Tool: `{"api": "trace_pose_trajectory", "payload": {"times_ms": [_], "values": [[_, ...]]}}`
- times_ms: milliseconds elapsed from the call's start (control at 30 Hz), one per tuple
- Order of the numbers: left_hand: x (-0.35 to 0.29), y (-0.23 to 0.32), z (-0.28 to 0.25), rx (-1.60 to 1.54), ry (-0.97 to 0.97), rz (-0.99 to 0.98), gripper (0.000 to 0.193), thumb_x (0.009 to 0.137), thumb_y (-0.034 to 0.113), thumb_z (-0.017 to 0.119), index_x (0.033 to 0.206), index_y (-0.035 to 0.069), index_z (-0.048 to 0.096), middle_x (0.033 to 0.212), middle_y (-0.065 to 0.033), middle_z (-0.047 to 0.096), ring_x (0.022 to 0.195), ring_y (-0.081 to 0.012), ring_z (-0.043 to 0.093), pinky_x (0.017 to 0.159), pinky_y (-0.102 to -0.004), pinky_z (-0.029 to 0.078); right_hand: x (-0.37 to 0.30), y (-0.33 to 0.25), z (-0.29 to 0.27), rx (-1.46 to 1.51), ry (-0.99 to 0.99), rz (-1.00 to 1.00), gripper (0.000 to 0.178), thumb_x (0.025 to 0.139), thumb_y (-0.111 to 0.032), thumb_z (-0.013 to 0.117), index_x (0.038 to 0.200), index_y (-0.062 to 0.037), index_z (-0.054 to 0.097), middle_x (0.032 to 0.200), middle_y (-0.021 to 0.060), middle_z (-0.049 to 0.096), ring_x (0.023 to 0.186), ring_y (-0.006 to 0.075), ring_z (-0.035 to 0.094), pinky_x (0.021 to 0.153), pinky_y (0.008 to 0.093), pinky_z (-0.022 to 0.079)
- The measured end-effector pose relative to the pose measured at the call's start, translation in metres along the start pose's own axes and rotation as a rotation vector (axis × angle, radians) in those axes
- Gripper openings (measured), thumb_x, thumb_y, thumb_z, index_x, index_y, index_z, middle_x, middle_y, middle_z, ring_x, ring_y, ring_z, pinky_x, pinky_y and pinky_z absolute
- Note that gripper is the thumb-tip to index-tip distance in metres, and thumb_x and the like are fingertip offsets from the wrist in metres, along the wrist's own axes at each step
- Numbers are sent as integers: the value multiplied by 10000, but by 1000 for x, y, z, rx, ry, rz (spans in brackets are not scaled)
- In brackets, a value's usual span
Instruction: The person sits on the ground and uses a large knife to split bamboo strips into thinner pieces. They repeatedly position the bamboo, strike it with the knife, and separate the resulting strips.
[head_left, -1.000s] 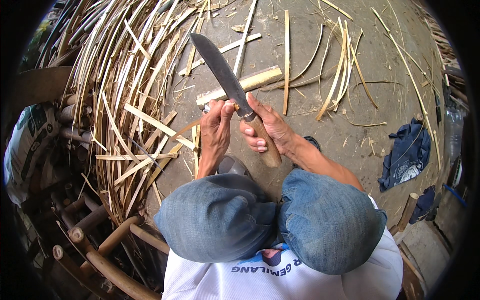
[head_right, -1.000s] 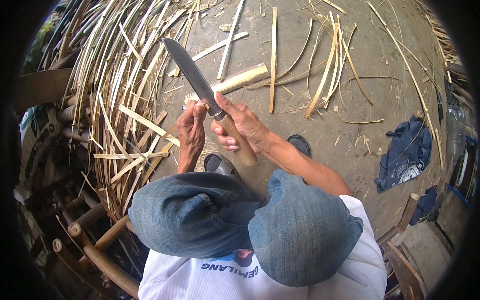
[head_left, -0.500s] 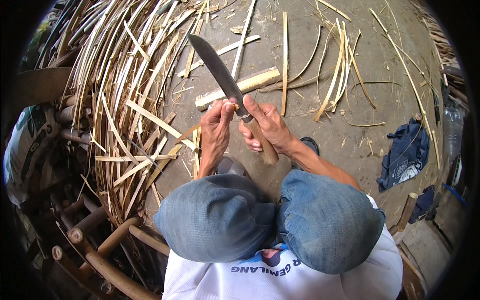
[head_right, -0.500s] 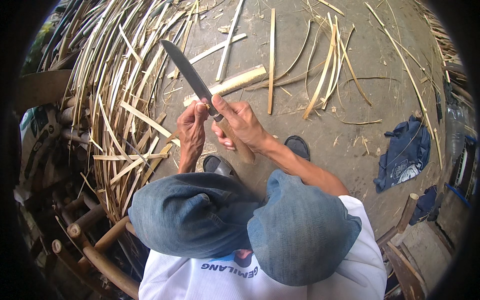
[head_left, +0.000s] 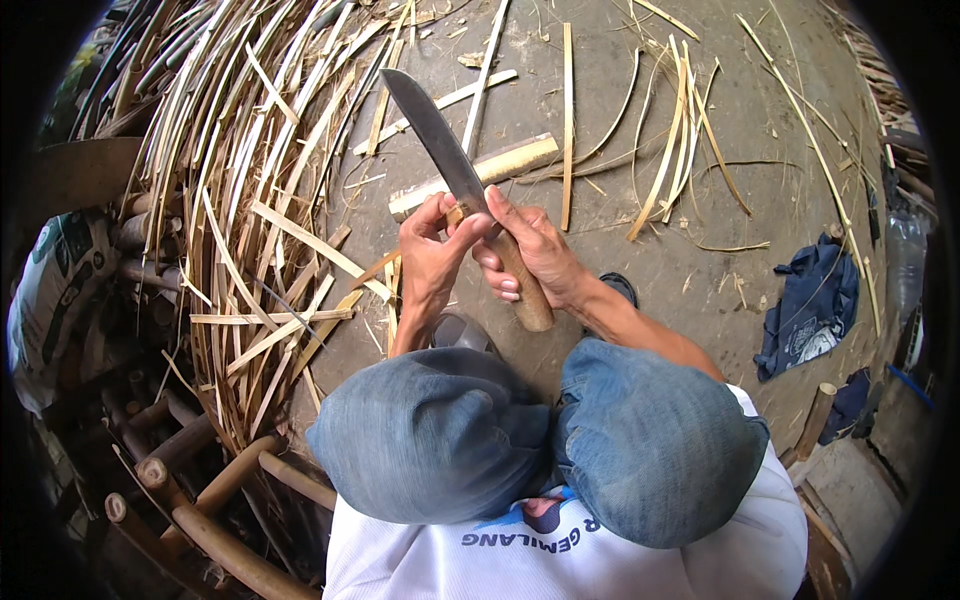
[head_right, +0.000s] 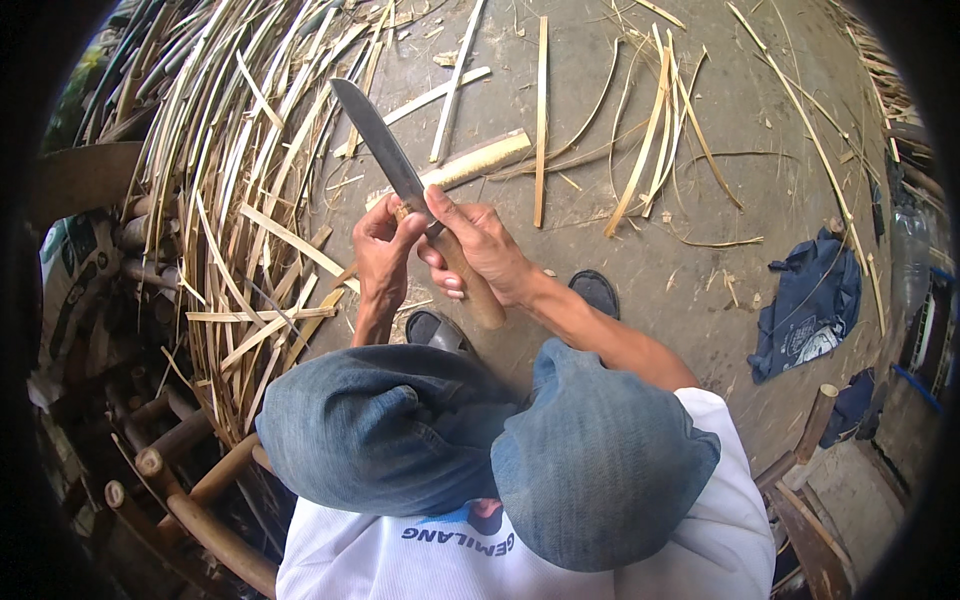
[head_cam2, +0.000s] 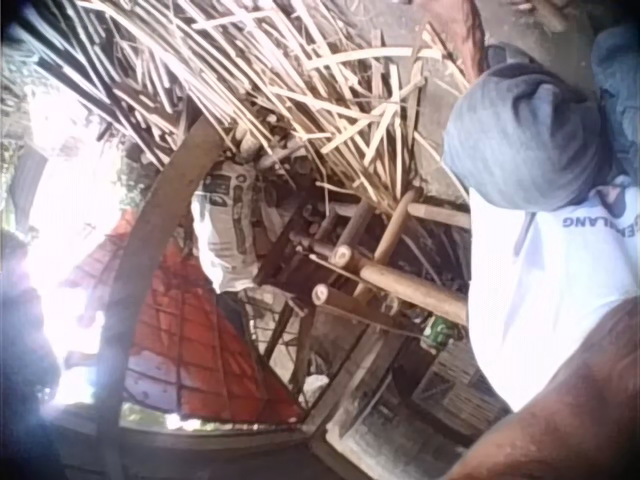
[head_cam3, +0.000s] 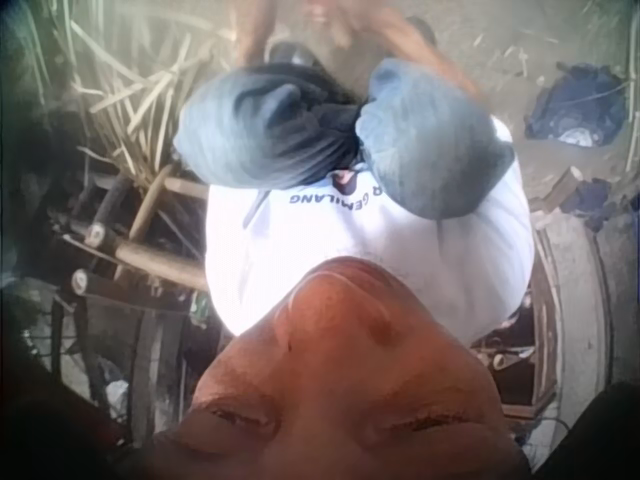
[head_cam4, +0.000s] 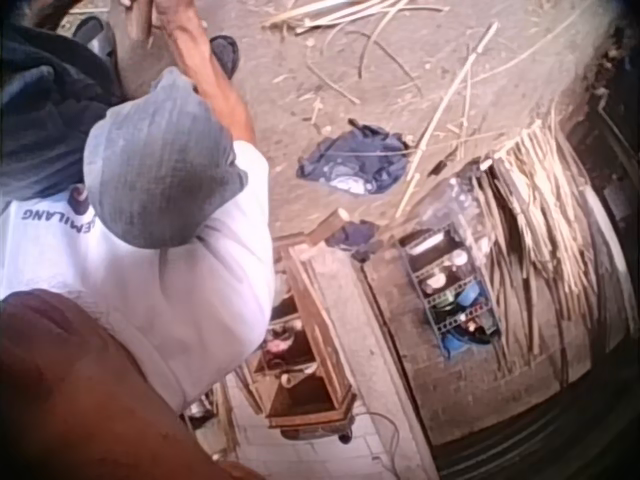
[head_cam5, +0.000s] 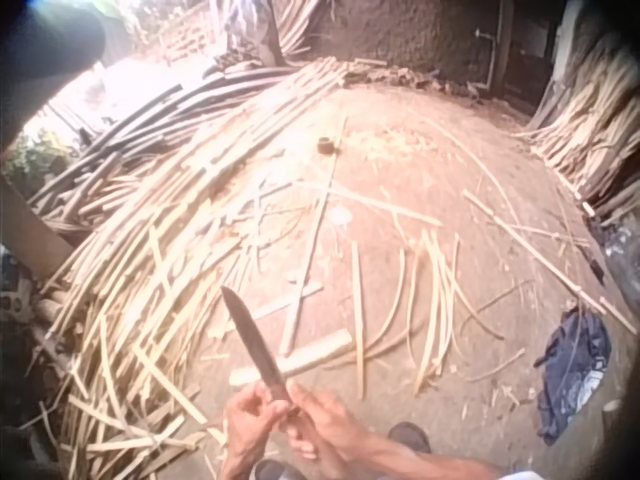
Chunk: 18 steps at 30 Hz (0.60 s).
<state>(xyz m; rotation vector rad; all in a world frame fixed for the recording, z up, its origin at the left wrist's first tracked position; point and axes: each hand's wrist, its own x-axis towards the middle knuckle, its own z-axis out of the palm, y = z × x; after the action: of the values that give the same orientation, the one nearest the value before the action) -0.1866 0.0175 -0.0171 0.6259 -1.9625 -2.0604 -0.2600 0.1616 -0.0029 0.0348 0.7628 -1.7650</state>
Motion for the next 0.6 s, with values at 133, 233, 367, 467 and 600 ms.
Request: {"api": "trace_pose_trajectory", "payload": {"times_ms": [133,233,367,467,600], "values": [[5,6,8,-214,76,-52,175,916,162,733,818,47,644,749,57,555,715,-31,469,658,-216,381,0,-3,9,88,-22,-11,433,994,-548,527,1035,-120,579,687,18,545,456,91,515,373,240,416],[4,-2,-1,-17,170,22,206,923,199,728,835,15,702,763,5,650,691,-68,556,650,-242,430,2,-2,13,114,-19,-7,420,997,-544,524,1067,-132,562,695,23,544,462,91,514,384,237,423],[1,20,-2,750,308,428,216,937,177,700,807,8,730,720,-62,701,687,-97,631,641,-274,482,4,2,13,121,3,20,419,1030,-529,452,1190,-156,557,690,-2,518,457,69,486,386,220,421],[-3,19,-4,806,283,397,188,942,155,680,833,13,736,715,-104,707,667,-129,655,626,-304,505,2,3,10,121,-2,-4,431,1020,-542,464,1197,-156,539,688,-7,504,463,65,492,388,219,418],[3,14,-15,331,359,281,288,1002,189,613,847,-22,733,719,-77,711,668,-123,651,608,-270,505,10,4,-6,241,-48,-37,444,997,-561,506,1146,-143,521,684,-10,489,463,66,508,395,231,428]]}}
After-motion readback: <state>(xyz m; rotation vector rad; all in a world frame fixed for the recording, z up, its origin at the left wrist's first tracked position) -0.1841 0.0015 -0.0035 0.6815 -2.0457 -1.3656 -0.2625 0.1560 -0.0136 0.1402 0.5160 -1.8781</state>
